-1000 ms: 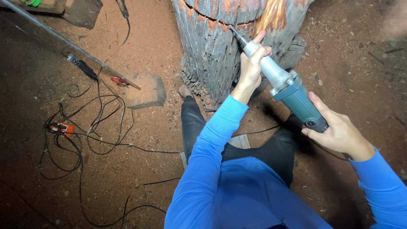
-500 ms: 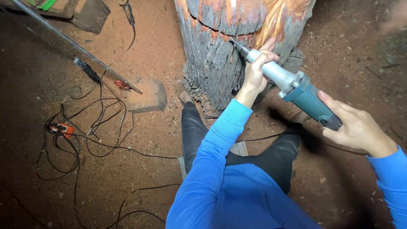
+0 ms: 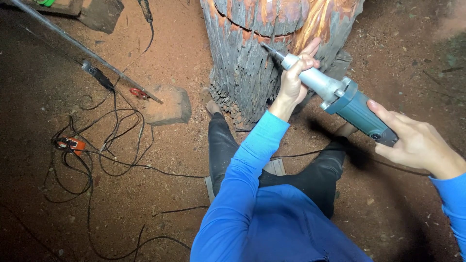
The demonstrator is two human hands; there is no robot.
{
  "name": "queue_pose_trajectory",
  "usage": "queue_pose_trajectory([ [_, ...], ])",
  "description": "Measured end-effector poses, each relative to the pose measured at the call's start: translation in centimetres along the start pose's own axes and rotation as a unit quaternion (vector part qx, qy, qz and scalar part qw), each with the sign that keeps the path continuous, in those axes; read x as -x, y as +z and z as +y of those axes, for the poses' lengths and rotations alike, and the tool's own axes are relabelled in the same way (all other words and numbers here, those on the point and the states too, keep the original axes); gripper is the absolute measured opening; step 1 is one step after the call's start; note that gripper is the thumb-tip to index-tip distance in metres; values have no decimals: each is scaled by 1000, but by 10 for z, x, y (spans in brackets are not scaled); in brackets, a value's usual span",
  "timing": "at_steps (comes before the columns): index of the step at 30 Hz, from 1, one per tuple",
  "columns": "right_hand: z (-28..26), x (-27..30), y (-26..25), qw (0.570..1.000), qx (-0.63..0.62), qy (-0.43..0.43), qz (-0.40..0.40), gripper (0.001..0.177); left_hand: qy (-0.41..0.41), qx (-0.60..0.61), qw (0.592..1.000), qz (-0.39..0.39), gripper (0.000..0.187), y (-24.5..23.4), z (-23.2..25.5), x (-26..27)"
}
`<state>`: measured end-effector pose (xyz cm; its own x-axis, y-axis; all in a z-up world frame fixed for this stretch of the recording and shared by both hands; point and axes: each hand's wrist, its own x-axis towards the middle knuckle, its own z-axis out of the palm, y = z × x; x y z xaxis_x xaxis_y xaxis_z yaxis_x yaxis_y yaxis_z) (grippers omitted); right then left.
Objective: Carving details into a large wooden stump using a power rotary tool
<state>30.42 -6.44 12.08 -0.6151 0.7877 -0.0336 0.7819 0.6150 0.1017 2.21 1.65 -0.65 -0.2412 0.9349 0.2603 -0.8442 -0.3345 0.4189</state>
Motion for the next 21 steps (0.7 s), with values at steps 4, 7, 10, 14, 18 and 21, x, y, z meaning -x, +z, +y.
queue_pose_trajectory([
  [4,0,1,4,999,-40,-2,20,115,-1,-29,999,22,13,8,5,0],
  [7,0,2,0,1000,-28,7,5,114,-6,-13,1000,11,13,5,1,0],
  [10,1,3,-4,1000,-15,2,0,110,-7,-2,1000,-2,14,2,0,2],
  [14,-1,2,0,999,-48,23,4,113,-9,-23,1000,20,14,6,1,0],
  [18,3,4,-2,999,-45,17,6,116,-6,-17,999,29,13,10,0,0],
  [21,5,6,-3,999,-30,-7,21,109,-7,-29,1000,-1,15,13,2,5],
])
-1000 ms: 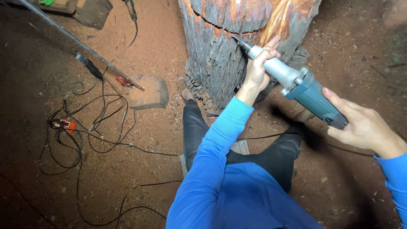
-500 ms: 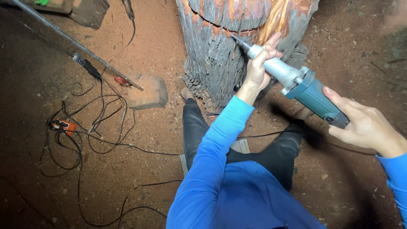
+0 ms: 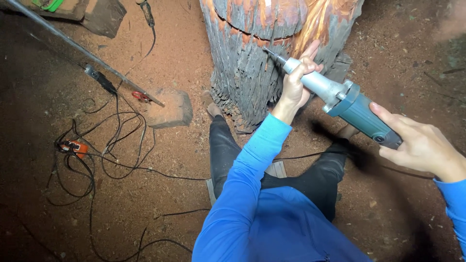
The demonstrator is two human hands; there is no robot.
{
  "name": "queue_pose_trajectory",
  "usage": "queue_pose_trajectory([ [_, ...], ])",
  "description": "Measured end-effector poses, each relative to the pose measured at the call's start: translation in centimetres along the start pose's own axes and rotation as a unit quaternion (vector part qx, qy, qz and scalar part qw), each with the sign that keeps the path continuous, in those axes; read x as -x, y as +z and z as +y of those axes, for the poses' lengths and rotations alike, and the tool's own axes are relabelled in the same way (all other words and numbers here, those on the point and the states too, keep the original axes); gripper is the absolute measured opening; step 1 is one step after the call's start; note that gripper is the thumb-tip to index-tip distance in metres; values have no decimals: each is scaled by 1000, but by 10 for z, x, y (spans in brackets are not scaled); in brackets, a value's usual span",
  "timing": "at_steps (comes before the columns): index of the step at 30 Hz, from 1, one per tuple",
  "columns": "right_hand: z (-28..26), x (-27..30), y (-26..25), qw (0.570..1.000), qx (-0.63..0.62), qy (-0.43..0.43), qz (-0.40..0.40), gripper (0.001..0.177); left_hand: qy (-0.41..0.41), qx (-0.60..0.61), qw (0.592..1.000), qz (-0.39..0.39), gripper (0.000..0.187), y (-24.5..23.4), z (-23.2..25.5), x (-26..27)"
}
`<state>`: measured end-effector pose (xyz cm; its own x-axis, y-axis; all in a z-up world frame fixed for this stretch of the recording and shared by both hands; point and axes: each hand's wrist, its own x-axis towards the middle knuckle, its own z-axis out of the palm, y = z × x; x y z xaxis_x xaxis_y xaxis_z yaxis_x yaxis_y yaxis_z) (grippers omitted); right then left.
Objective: Carving details into a large wooden stump using a power rotary tool
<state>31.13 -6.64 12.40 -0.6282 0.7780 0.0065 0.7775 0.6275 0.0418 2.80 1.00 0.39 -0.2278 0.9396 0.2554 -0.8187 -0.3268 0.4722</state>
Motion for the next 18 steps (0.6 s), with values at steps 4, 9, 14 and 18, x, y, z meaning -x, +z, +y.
queue_pose_trajectory([
  [4,-1,-2,2,1000,-11,14,-13,112,-1,30,999,19,15,0,-3,-3],
  [9,8,-1,7,999,1,26,-34,117,7,-3,1000,18,14,0,-3,-1],
  [14,7,0,7,999,2,26,-22,111,15,-21,1000,9,14,-5,-11,-2],
  [18,8,1,8,999,-30,-6,11,116,9,-10,999,48,14,-2,-11,-5],
])
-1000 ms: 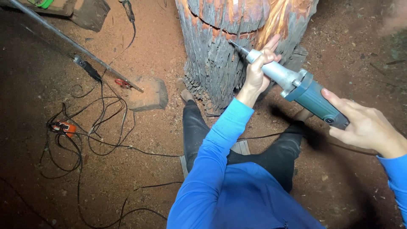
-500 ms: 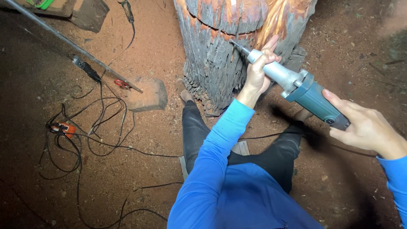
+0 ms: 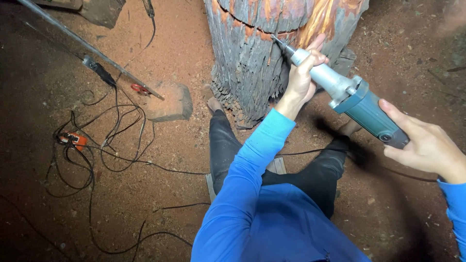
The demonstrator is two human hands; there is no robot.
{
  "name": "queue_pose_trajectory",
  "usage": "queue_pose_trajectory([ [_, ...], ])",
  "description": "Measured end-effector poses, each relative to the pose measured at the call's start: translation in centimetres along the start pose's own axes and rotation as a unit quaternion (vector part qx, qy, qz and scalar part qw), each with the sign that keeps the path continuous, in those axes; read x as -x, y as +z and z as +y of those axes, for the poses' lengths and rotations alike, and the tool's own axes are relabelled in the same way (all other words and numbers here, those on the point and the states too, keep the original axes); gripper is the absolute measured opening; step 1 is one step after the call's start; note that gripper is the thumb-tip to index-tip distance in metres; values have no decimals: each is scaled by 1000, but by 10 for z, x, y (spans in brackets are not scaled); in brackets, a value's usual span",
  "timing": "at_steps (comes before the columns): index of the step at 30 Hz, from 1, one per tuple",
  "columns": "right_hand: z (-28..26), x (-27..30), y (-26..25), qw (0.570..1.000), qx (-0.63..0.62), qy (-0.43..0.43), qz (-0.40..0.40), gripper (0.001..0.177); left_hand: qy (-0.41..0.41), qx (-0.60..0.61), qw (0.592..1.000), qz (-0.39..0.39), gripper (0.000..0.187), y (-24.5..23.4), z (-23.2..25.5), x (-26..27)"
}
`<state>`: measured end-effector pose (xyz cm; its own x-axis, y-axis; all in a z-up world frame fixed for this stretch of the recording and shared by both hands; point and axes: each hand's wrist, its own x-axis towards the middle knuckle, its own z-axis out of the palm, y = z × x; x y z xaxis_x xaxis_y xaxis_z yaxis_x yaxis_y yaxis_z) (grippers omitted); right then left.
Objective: Carving details into a large wooden stump using a power rotary tool
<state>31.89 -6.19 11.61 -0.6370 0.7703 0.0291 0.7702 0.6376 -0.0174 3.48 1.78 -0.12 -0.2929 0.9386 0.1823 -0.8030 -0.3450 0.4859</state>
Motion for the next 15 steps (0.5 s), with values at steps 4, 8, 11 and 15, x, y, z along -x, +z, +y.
queue_pose_trajectory([
  [4,6,-3,0,997,52,36,-45,119,1,-3,999,-36,16,1,3,3],
  [8,5,-4,1,998,12,39,-47,122,-2,-5,1000,-6,16,5,2,0],
  [11,7,-4,1,996,18,56,-63,122,-3,10,1000,-11,14,1,-2,-2],
  [15,16,-2,4,996,56,35,-58,122,-1,-1,1000,-30,17,1,-3,4],
])
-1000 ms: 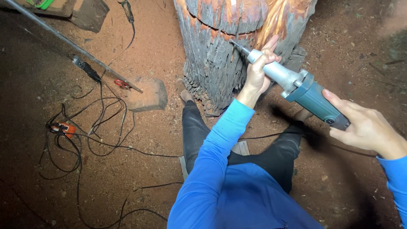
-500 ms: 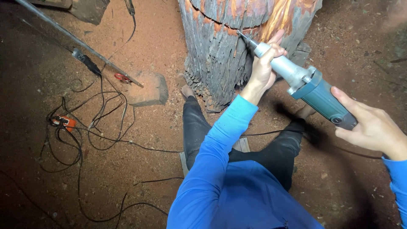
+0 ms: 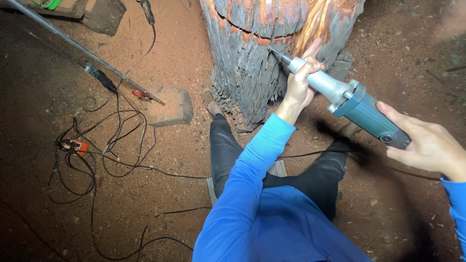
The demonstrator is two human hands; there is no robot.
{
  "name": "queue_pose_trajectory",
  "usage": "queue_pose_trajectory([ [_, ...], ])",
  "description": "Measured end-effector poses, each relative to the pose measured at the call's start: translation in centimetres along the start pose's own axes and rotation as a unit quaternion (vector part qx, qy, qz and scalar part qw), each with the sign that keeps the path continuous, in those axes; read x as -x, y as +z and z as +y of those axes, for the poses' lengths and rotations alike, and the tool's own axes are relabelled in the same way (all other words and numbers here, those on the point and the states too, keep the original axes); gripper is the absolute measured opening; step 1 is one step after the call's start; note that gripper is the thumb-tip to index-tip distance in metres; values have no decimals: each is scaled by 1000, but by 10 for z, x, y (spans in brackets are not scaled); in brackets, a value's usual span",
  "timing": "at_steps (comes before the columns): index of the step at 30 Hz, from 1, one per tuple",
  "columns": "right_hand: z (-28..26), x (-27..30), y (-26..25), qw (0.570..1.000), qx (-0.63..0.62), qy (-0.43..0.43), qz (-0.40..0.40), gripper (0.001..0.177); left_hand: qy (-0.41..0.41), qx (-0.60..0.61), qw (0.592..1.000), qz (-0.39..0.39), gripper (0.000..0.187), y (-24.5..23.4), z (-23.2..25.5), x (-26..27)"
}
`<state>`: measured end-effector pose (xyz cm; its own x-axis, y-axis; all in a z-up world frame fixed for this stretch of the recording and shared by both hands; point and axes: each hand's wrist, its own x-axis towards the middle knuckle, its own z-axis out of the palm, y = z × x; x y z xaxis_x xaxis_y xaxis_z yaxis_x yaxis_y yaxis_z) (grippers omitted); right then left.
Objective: Carving details into a large wooden stump using a power rotary tool
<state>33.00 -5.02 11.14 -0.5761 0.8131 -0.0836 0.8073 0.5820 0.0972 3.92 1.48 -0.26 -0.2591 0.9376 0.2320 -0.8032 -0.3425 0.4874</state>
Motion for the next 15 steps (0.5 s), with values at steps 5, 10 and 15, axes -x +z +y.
queue_pose_trajectory([
  [5,-5,-1,-1,999,-41,18,-9,119,7,1,1000,3,15,-2,-3,-2],
  [10,-12,2,3,998,-58,15,15,117,2,2,1000,26,12,3,4,-3],
  [15,-7,10,7,994,-98,-23,47,111,1,-56,998,18,13,5,-4,1],
])
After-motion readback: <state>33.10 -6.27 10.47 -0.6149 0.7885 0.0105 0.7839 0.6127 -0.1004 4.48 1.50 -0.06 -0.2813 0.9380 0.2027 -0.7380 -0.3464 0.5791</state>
